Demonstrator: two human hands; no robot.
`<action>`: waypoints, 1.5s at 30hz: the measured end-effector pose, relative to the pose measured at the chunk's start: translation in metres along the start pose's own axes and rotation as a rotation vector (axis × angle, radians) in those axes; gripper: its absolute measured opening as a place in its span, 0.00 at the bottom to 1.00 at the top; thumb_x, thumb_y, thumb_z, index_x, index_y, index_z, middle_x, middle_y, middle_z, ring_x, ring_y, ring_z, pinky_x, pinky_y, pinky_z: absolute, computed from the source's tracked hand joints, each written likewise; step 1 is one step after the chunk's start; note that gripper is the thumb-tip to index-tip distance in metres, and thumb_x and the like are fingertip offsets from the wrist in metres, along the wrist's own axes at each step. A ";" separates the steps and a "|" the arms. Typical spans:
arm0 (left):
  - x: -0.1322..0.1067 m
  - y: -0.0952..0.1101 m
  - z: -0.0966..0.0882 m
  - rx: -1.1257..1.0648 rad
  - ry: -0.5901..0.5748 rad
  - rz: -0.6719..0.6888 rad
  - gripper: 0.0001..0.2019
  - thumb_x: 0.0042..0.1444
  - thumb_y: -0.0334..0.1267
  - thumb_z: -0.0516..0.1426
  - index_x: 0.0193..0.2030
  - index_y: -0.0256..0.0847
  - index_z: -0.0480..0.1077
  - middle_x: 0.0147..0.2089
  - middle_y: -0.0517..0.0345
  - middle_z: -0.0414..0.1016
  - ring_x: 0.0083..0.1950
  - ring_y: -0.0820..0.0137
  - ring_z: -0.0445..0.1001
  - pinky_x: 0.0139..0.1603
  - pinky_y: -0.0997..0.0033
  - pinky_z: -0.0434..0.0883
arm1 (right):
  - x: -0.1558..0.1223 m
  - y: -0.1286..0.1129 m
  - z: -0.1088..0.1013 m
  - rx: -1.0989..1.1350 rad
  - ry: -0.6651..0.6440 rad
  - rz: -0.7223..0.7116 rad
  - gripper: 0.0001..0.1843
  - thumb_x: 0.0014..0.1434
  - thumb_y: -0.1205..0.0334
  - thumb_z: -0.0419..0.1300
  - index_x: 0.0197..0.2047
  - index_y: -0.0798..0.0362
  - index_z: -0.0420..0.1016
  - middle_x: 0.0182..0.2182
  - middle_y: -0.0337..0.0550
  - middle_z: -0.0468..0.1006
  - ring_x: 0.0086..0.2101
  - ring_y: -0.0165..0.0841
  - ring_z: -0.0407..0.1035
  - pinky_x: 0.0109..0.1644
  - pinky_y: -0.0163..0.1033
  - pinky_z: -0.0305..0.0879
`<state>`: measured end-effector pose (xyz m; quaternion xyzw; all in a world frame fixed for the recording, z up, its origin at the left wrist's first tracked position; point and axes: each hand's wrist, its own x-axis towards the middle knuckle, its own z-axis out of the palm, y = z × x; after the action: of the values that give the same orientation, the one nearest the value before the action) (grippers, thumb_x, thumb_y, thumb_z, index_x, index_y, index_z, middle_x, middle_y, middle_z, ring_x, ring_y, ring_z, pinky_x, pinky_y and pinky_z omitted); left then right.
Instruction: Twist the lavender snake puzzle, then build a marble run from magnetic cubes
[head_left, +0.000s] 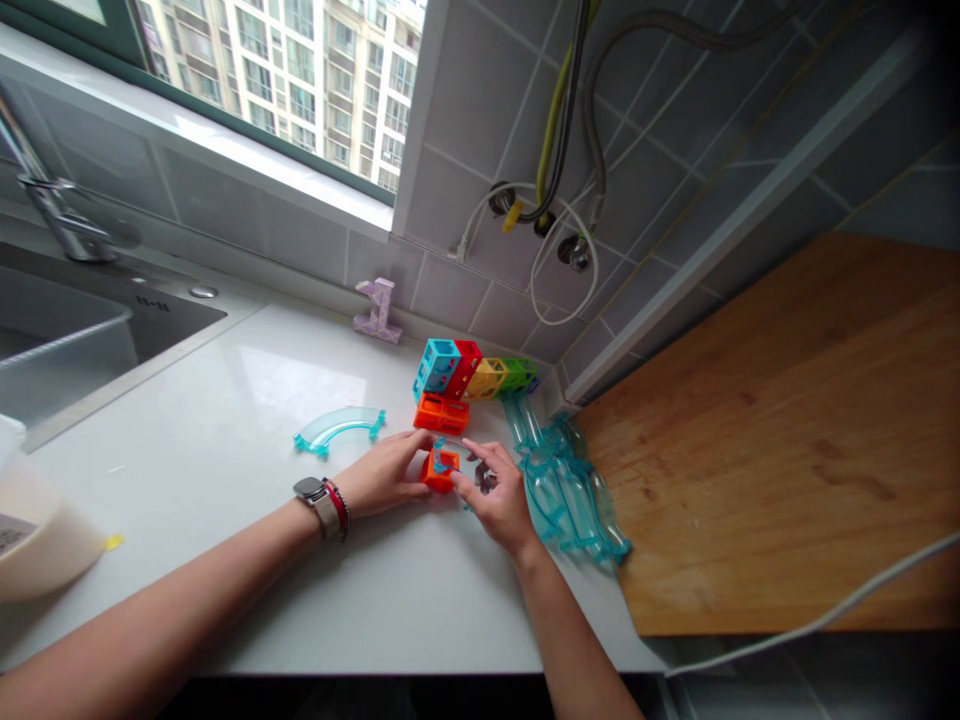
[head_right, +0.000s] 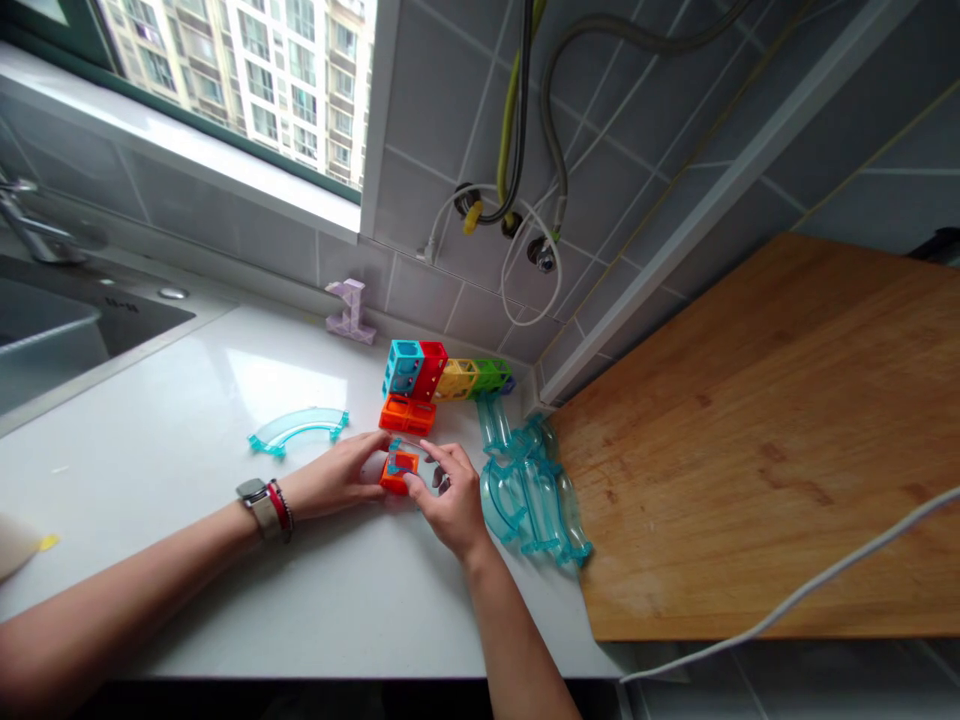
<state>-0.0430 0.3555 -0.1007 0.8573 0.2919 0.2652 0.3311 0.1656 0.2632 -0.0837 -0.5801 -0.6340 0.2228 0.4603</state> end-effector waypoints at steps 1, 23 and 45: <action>0.000 -0.001 0.001 0.013 0.005 0.000 0.22 0.52 0.46 0.65 0.52 0.44 0.68 0.54 0.47 0.77 0.54 0.52 0.76 0.52 0.57 0.72 | 0.000 0.000 0.001 -0.007 0.001 0.005 0.25 0.57 0.57 0.68 0.59 0.46 0.78 0.42 0.42 0.74 0.30 0.29 0.66 0.32 0.35 0.69; 0.003 -0.001 -0.017 -0.018 0.020 -0.065 0.27 0.52 0.60 0.65 0.52 0.45 0.76 0.48 0.52 0.82 0.46 0.57 0.79 0.48 0.62 0.72 | 0.006 0.016 -0.002 0.288 0.221 0.259 0.26 0.66 0.40 0.57 0.47 0.55 0.81 0.41 0.48 0.79 0.31 0.30 0.71 0.28 0.32 0.67; 0.010 0.008 -0.020 -0.288 0.351 -0.028 0.25 0.62 0.51 0.60 0.63 0.45 0.66 0.61 0.45 0.73 0.60 0.57 0.75 0.54 0.55 0.78 | 0.011 0.021 0.001 0.347 0.308 0.240 0.26 0.64 0.39 0.59 0.42 0.55 0.81 0.34 0.45 0.79 0.29 0.30 0.70 0.30 0.34 0.67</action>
<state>-0.0462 0.3659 -0.0795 0.7377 0.3162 0.4447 0.3977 0.1772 0.2784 -0.0974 -0.5905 -0.4356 0.2903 0.6142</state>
